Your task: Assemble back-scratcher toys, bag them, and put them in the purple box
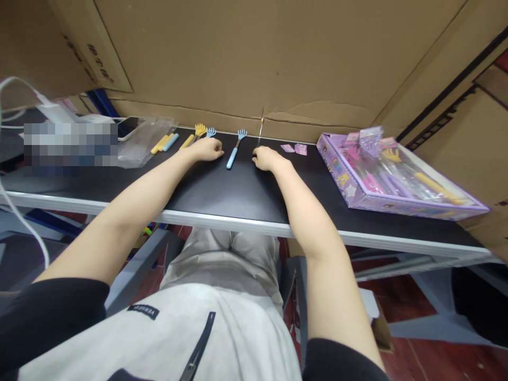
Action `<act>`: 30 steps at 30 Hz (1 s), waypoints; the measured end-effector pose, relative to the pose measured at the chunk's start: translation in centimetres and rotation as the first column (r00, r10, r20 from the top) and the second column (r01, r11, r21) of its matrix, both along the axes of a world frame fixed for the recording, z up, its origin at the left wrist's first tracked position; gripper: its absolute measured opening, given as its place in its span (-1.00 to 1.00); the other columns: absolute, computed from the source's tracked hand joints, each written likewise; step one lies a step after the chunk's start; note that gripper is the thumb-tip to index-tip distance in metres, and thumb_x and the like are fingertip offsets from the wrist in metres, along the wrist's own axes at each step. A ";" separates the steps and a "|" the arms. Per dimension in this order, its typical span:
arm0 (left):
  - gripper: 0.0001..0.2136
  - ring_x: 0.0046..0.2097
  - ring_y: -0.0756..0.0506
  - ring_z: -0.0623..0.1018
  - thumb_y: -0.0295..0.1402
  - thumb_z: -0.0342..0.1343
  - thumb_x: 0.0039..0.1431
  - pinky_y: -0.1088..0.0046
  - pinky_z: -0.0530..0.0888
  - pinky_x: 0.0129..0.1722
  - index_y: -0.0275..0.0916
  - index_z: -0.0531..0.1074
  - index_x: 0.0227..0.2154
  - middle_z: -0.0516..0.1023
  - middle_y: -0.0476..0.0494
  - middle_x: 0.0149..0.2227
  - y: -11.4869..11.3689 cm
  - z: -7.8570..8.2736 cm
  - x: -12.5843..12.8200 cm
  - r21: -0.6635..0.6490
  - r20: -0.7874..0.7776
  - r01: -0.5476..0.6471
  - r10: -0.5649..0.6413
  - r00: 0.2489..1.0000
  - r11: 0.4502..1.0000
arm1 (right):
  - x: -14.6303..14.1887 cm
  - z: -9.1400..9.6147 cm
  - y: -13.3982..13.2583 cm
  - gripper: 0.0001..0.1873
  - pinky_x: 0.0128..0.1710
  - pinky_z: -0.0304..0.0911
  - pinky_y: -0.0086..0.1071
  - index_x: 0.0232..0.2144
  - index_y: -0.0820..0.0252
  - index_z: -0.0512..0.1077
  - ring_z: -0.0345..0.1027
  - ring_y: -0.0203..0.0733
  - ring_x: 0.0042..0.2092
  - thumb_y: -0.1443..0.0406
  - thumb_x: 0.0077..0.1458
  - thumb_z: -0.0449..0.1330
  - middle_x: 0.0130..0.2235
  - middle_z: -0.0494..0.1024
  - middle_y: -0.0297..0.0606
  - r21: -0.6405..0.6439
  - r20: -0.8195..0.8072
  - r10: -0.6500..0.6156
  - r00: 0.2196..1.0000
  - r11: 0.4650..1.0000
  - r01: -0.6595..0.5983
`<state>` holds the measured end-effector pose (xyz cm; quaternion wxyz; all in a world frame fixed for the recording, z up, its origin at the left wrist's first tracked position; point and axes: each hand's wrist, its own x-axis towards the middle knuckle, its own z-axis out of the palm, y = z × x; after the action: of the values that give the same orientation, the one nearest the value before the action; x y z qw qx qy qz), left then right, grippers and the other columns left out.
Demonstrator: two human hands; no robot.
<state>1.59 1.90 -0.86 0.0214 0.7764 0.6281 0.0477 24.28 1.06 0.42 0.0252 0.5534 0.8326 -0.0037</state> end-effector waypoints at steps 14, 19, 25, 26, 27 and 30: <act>-0.67 0.20 -0.31 0.62 -0.30 0.02 0.41 0.30 0.50 0.15 -0.27 0.62 0.05 0.67 -0.39 0.12 -0.5 0.3 0.2 -0.013 -0.017 0.015 -0.015 1.000 1.000 | 0.0 0.1 -0.1 -0.50 0.39 0.27 -0.25 0.34 0.43 0.47 0.38 0.06 0.40 0.38 0.46 0.09 0.36 0.47 0.10 0.006 0.002 0.007 1.000 1.000 -0.007; -0.65 0.19 -0.32 0.62 -0.30 0.01 0.41 0.28 0.51 0.15 -0.28 0.62 0.07 0.67 -0.39 0.11 -0.4 0.2 0.1 -0.003 -0.034 0.020 -0.020 0.999 1.000 | 0.0 0.1 0.0 -0.49 0.39 0.27 -0.23 0.35 0.48 0.45 0.38 0.09 0.39 0.38 0.46 0.07 0.36 0.47 0.12 0.007 0.009 0.020 1.000 1.000 -0.020; -0.65 0.17 -0.30 0.63 -0.29 0.04 0.39 0.30 0.52 0.14 -0.25 0.63 0.06 0.68 -0.37 0.10 -0.4 0.1 0.1 -0.002 -0.023 0.015 -0.015 1.000 1.000 | 0.2 -0.2 0.3 -0.50 0.38 0.29 -0.21 0.33 0.45 0.46 0.39 0.08 0.39 0.37 0.46 0.07 0.36 0.47 0.10 0.015 0.019 0.031 0.999 0.999 -0.032; -0.66 0.17 -0.29 0.63 -0.29 0.04 0.39 0.32 0.51 0.13 -0.24 0.63 0.06 0.68 -0.35 0.09 -0.4 0.1 0.1 0.000 -0.022 0.012 -0.012 1.000 1.000 | 0.2 -0.2 0.3 -0.50 0.38 0.29 -0.21 0.34 0.46 0.46 0.39 0.09 0.39 0.37 0.46 0.07 0.36 0.47 0.10 0.014 0.019 0.030 0.999 0.999 -0.031; -0.66 0.16 -0.29 0.63 -0.29 0.04 0.39 0.33 0.51 0.13 -0.23 0.63 0.05 0.68 -0.34 0.09 -0.3 0.1 0.1 0.001 -0.021 0.009 -0.009 1.000 1.000 | 0.2 -0.2 0.3 -0.50 0.38 0.29 -0.21 0.34 0.47 0.46 0.39 0.10 0.39 0.37 0.46 0.07 0.36 0.47 0.10 0.013 0.019 0.031 0.999 0.999 -0.031; -0.67 0.17 -0.29 0.63 -0.28 0.05 0.39 0.32 0.51 0.13 -0.20 0.64 0.05 0.69 -0.32 0.08 -0.2 -0.1 0.1 0.009 -0.015 0.000 0.000 1.000 1.000 | 0.2 -0.3 0.4 -0.50 0.37 0.31 -0.20 0.33 0.45 0.47 0.40 0.10 0.38 0.37 0.46 0.07 0.35 0.48 0.10 0.016 0.019 0.036 0.999 0.999 -0.036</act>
<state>1.68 1.71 -0.98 0.0133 0.7768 0.6281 0.0449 24.52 1.42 0.16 0.0284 0.5384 0.8422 0.0087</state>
